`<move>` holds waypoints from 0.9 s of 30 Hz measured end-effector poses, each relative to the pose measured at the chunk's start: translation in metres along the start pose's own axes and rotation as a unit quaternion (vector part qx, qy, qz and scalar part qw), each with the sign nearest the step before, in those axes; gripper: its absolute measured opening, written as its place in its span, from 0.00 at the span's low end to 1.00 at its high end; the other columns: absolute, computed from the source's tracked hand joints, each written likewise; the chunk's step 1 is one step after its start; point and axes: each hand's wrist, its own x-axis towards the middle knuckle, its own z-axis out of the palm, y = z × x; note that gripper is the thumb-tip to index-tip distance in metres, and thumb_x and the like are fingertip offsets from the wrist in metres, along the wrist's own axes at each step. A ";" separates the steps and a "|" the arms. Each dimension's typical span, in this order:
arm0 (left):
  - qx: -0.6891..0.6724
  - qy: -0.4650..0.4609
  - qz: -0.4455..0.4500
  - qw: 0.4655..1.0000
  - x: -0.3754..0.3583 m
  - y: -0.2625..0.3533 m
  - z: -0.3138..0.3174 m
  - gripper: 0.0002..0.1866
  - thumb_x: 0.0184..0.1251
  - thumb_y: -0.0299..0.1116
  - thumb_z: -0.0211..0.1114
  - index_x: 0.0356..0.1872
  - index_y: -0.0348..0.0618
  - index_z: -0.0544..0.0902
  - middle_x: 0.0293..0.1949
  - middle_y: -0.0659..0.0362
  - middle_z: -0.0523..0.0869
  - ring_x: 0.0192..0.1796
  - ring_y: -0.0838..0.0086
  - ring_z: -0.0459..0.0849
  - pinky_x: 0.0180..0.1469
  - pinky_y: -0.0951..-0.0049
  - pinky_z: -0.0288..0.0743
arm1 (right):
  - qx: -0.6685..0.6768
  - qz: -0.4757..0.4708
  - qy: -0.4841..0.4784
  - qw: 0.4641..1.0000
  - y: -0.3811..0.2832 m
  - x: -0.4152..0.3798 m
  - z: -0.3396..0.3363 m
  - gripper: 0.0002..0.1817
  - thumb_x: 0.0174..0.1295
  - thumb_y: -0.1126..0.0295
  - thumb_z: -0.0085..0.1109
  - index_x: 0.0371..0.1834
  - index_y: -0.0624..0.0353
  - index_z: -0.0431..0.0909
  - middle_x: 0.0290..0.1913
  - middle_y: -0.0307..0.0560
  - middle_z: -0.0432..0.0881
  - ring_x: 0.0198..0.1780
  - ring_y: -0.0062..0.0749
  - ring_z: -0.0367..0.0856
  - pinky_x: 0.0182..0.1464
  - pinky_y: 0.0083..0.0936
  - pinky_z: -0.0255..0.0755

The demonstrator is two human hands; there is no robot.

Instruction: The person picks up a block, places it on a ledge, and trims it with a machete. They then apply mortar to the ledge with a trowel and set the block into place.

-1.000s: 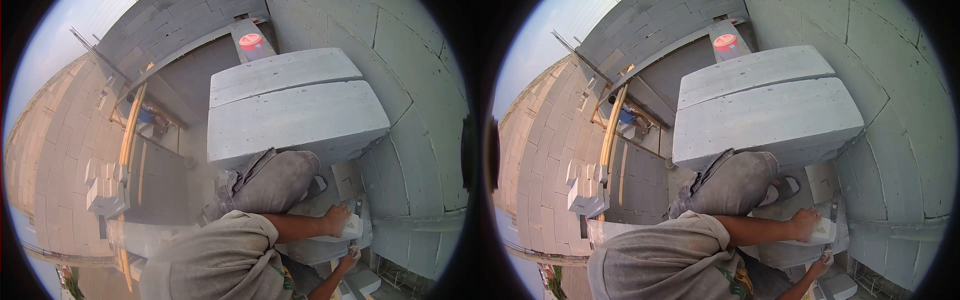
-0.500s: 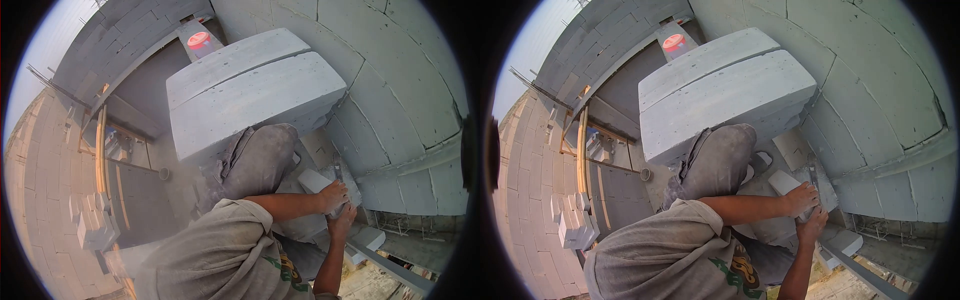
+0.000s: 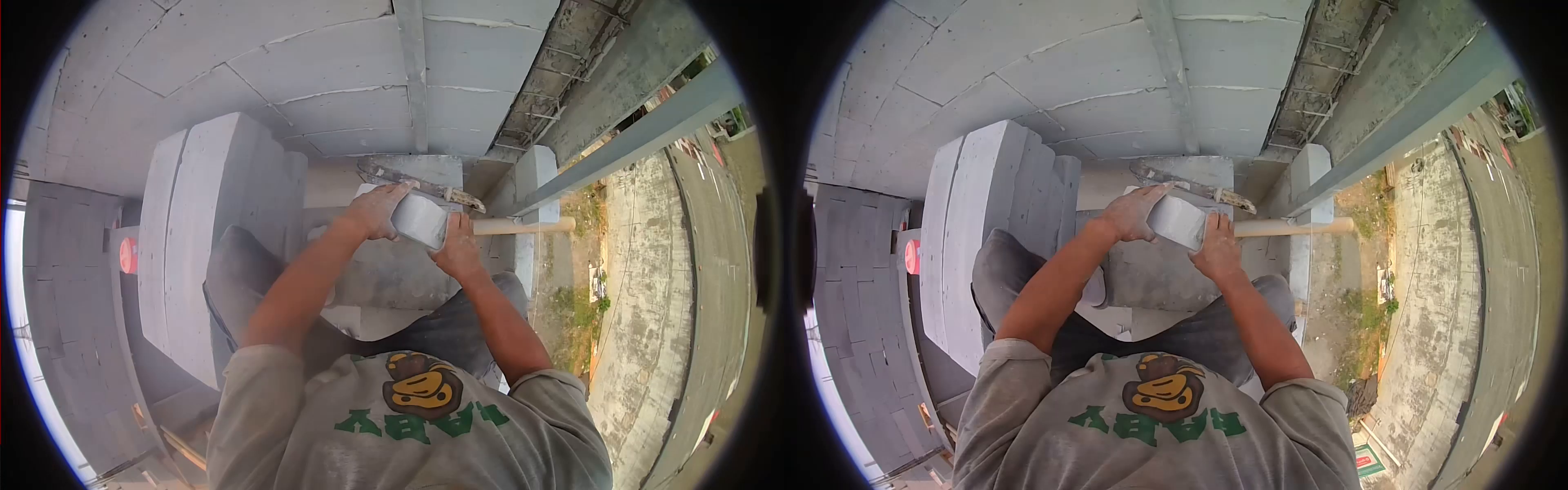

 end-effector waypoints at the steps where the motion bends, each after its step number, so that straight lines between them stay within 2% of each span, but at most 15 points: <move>1: 0.034 -0.041 -0.034 0.998 0.002 0.007 -0.010 0.64 0.38 0.35 0.83 0.79 0.52 0.52 0.73 0.52 0.69 0.73 0.54 0.68 0.72 0.60 0.67 | 0.009 0.018 -0.012 1.000 -0.004 0.000 -0.004 0.45 0.43 0.64 0.79 0.62 0.62 0.59 0.58 0.60 0.67 0.64 0.60 0.67 0.65 0.47 0.70; 5: 0.092 -0.038 0.012 0.995 0.023 0.003 -0.024 0.59 0.39 0.36 0.82 0.77 0.53 0.57 0.71 0.51 0.71 0.71 0.54 0.70 0.71 0.60 0.68 | 0.052 0.085 -0.013 0.995 -0.011 0.005 -0.014 0.43 0.43 0.66 0.78 0.61 0.61 0.60 0.59 0.59 0.66 0.65 0.60 0.67 0.65 0.47 0.70; 7: 0.114 -0.077 0.033 0.990 0.025 0.015 -0.050 0.57 0.39 0.35 0.82 0.76 0.51 0.61 0.71 0.49 0.71 0.73 0.55 0.69 0.72 0.60 0.66 | 0.055 0.114 -0.011 0.992 -0.011 0.003 -0.015 0.44 0.44 0.65 0.78 0.62 0.60 0.59 0.60 0.59 0.66 0.66 0.60 0.67 0.65 0.47 0.70; 9: 0.135 -0.115 0.027 0.984 0.029 0.024 -0.071 0.55 0.39 0.35 0.81 0.75 0.49 0.63 0.72 0.49 0.70 0.73 0.55 0.68 0.73 0.61 0.65 | 0.073 0.150 -0.009 0.986 -0.010 0.005 -0.016 0.44 0.46 0.65 0.77 0.63 0.60 0.58 0.60 0.59 0.65 0.66 0.59 0.68 0.62 0.44 0.77; 11: 0.206 -0.100 0.023 0.973 0.026 0.053 -0.104 0.54 0.39 0.34 0.80 0.75 0.50 0.64 0.73 0.49 0.70 0.73 0.55 0.68 0.74 0.62 0.63 | 0.100 0.172 0.008 0.980 -0.006 0.007 -0.019 0.44 0.47 0.65 0.77 0.63 0.61 0.58 0.61 0.59 0.66 0.66 0.59 0.68 0.63 0.45 0.75; 13: 0.216 -0.056 0.081 0.971 0.027 0.059 -0.129 0.57 0.37 0.33 0.80 0.76 0.51 0.61 0.74 0.49 0.68 0.74 0.55 0.66 0.76 0.62 0.61 | 0.135 0.212 0.013 0.968 -0.007 -0.002 -0.013 0.44 0.47 0.64 0.77 0.63 0.62 0.58 0.61 0.60 0.66 0.66 0.59 0.68 0.64 0.46 0.73; 14: 0.221 -0.067 0.099 0.968 0.035 0.057 -0.128 0.57 0.37 0.33 0.80 0.76 0.51 0.61 0.74 0.49 0.68 0.74 0.55 0.66 0.76 0.62 0.61 | 0.142 0.206 0.006 0.968 -0.004 -0.001 -0.015 0.43 0.47 0.64 0.77 0.63 0.62 0.58 0.61 0.60 0.66 0.66 0.59 0.68 0.64 0.46 0.73; 16: 0.219 -0.059 0.109 0.968 0.046 0.051 -0.123 0.61 0.35 0.33 0.80 0.78 0.50 0.57 0.75 0.48 0.65 0.76 0.54 0.63 0.76 0.62 0.60 | 0.155 0.186 0.004 0.970 0.001 0.000 -0.020 0.42 0.46 0.66 0.77 0.61 0.62 0.59 0.60 0.60 0.67 0.66 0.59 0.68 0.63 0.45 0.74; 17: 0.227 -0.071 0.130 0.963 0.055 0.043 -0.110 0.61 0.35 0.33 0.80 0.78 0.50 0.57 0.75 0.48 0.65 0.76 0.54 0.63 0.76 0.62 0.60 | 0.161 0.208 0.015 0.965 0.002 -0.001 -0.020 0.42 0.46 0.66 0.77 0.61 0.62 0.59 0.60 0.60 0.67 0.66 0.59 0.68 0.63 0.45 0.74; 20: 0.225 -0.074 0.188 0.953 0.081 0.007 -0.038 0.57 0.34 0.32 0.81 0.75 0.50 0.62 0.71 0.45 0.69 0.73 0.53 0.67 0.72 0.59 0.65 | 0.163 0.172 -0.007 0.971 0.007 -0.011 -0.024 0.38 0.45 0.69 0.75 0.59 0.60 0.63 0.59 0.58 0.68 0.66 0.57 0.70 0.63 0.46 0.73; 21: 0.151 -0.091 0.189 0.966 0.090 0.001 -0.020 0.56 0.33 0.33 0.81 0.73 0.48 0.64 0.68 0.44 0.71 0.71 0.52 0.69 0.71 0.59 0.66 | 0.166 0.198 -0.002 0.966 0.012 -0.016 -0.028 0.38 0.45 0.69 0.75 0.59 0.60 0.63 0.59 0.58 0.68 0.66 0.57 0.70 0.63 0.46 0.73; 22: 0.079 -0.113 0.187 0.973 0.101 0.008 -0.008 0.54 0.32 0.34 0.81 0.71 0.46 0.66 0.65 0.43 0.74 0.69 0.51 0.71 0.70 0.58 0.67 | 0.176 0.217 -0.009 0.960 0.017 -0.022 -0.031 0.37 0.47 0.68 0.74 0.59 0.60 0.63 0.60 0.58 0.69 0.65 0.56 0.71 0.63 0.47 0.73; 23: 0.079 -0.130 0.202 0.968 0.111 0.014 0.000 0.54 0.32 0.34 0.81 0.71 0.46 0.66 0.65 0.43 0.74 0.69 0.51 0.71 0.70 0.58 0.67 | 0.186 0.232 -0.019 0.955 0.024 -0.027 -0.030 0.36 0.49 0.68 0.72 0.60 0.60 0.63 0.61 0.58 0.70 0.65 0.55 0.72 0.63 0.48 0.72; 25: 0.108 -0.116 0.187 0.970 0.115 0.046 0.005 0.51 0.32 0.38 0.81 0.67 0.42 0.68 0.59 0.44 0.78 0.64 0.49 0.76 0.67 0.58 0.70 | 0.139 0.250 -0.029 0.958 0.051 -0.035 -0.019 0.35 0.50 0.66 0.72 0.60 0.60 0.64 0.61 0.58 0.71 0.65 0.54 0.73 0.63 0.49 0.71; 27: 0.157 -0.124 0.208 0.957 0.122 0.072 0.020 0.50 0.32 0.39 0.81 0.66 0.40 0.69 0.58 0.44 0.79 0.62 0.48 0.77 0.66 0.57 0.71 | 0.088 0.259 -0.070 0.959 0.078 -0.047 -0.024 0.33 0.53 0.62 0.71 0.60 0.59 0.67 0.62 0.60 0.73 0.64 0.53 0.76 0.64 0.50 0.70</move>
